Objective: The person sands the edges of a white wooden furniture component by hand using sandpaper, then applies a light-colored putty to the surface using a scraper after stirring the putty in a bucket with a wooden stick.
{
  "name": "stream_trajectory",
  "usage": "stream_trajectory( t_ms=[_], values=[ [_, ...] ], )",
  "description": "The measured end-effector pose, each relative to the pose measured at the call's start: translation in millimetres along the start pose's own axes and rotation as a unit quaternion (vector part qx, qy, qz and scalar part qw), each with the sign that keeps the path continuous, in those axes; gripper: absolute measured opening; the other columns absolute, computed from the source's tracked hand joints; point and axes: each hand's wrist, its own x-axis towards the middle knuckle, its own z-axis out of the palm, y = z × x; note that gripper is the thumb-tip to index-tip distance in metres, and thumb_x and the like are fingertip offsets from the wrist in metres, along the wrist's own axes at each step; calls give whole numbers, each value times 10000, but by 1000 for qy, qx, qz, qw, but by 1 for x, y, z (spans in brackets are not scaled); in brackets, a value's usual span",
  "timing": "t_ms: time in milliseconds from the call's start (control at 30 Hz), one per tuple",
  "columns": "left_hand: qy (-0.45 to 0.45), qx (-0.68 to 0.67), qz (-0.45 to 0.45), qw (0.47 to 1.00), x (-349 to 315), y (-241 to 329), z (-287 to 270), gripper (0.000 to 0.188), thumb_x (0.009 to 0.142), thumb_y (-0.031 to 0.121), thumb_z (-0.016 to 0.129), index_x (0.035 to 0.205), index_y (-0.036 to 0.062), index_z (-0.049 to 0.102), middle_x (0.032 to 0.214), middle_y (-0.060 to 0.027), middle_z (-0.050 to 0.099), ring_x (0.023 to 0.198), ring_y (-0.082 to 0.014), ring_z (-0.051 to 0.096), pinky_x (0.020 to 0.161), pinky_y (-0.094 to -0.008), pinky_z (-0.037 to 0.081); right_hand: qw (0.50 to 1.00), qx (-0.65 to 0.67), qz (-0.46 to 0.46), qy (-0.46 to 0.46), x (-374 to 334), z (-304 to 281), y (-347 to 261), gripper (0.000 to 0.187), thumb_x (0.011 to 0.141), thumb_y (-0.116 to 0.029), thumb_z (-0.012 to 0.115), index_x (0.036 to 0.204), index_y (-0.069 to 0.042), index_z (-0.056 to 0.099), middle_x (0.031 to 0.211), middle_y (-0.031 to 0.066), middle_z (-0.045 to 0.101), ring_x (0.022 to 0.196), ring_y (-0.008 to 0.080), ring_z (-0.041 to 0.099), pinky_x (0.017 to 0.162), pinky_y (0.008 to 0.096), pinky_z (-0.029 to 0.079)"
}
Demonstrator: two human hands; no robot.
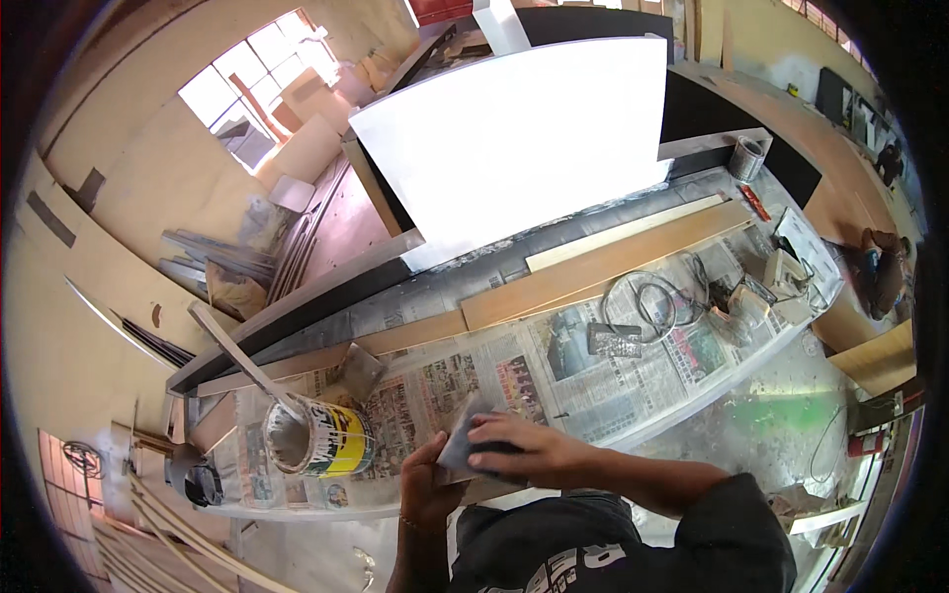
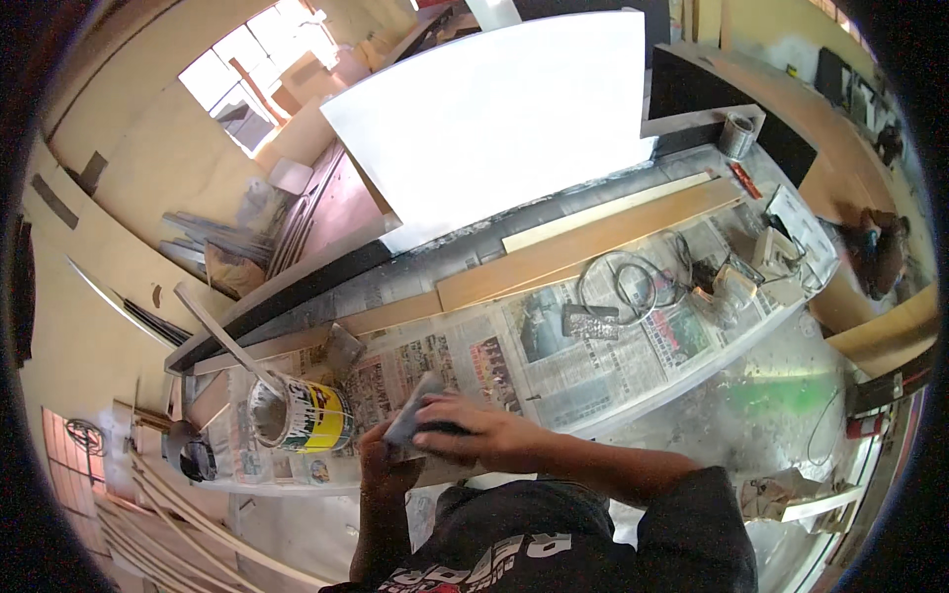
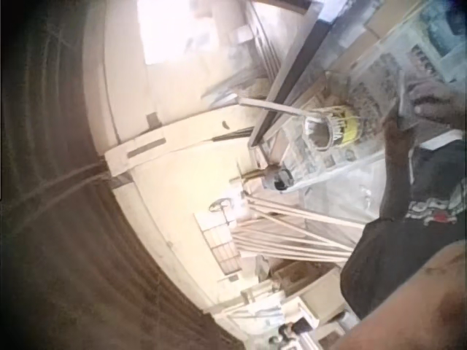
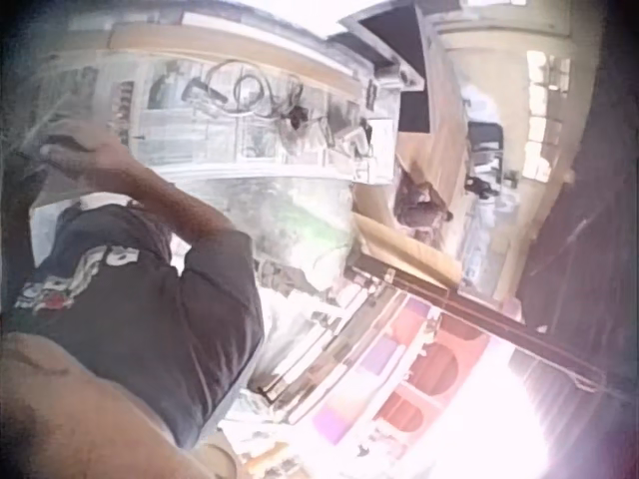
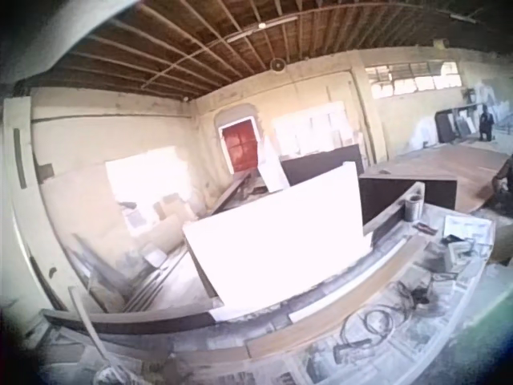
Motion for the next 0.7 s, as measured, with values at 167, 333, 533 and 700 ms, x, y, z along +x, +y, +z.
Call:
stream_trajectory(
  t_ms=[167, 333, 533, 700],
  values=[
    [-33, -225, -3, 974, 13, 42, 36, 296, 949, 249, 554, 1114, 9, 604, 948, -119, 668, 817, -246, 671, 762, -392, 552, 986, -133, 44, -90, -74, -26, 69, 543, 820, 3, 638, 1334, -150, 559, 1343, 194, 505, 1234, 399, 503, 1048, 460, 424],
    [118, 347, 409, 836, 79, -37, -95, 338, 983, 206, 437, 1065, -84, 588, 1065, -184, 621, 939, -300, 621, 848, -409, 519, 645, 487, 530, 257, -41, -42, 48, 258, 941, -163, 529, 1141, -23, 615, 1000, 104, 650, 938, 215, 623, 863, 355, 533],
    [-68, 487, 586, 644, 87, 35, 58, 310, 964, 175, 465, 1116, -4, 667, 1164, -220, 659, 1129, -367, 613, 1007, -544, 414, 537, 702, 341, 321, 2, -41, 45, 337, 913, -188, 532, 1220, -55, 568, 1108, 85, 618, 991, 246, 631, 829, 466, 588],
    [-99, 691, 502, 510, 88, 53, 15, 261, 898, 98, 523, 1097, 61, 687, 1108, -139, 693, 1053, -302, 643, 934, -487, 461, 547, 731, 216, 346, 15, -90, 64, 328, 914, -101, 509, 1221, 12, 530, 1084, 143, 656, 920, 283, 689, 777, 490, 616]
  ],
)
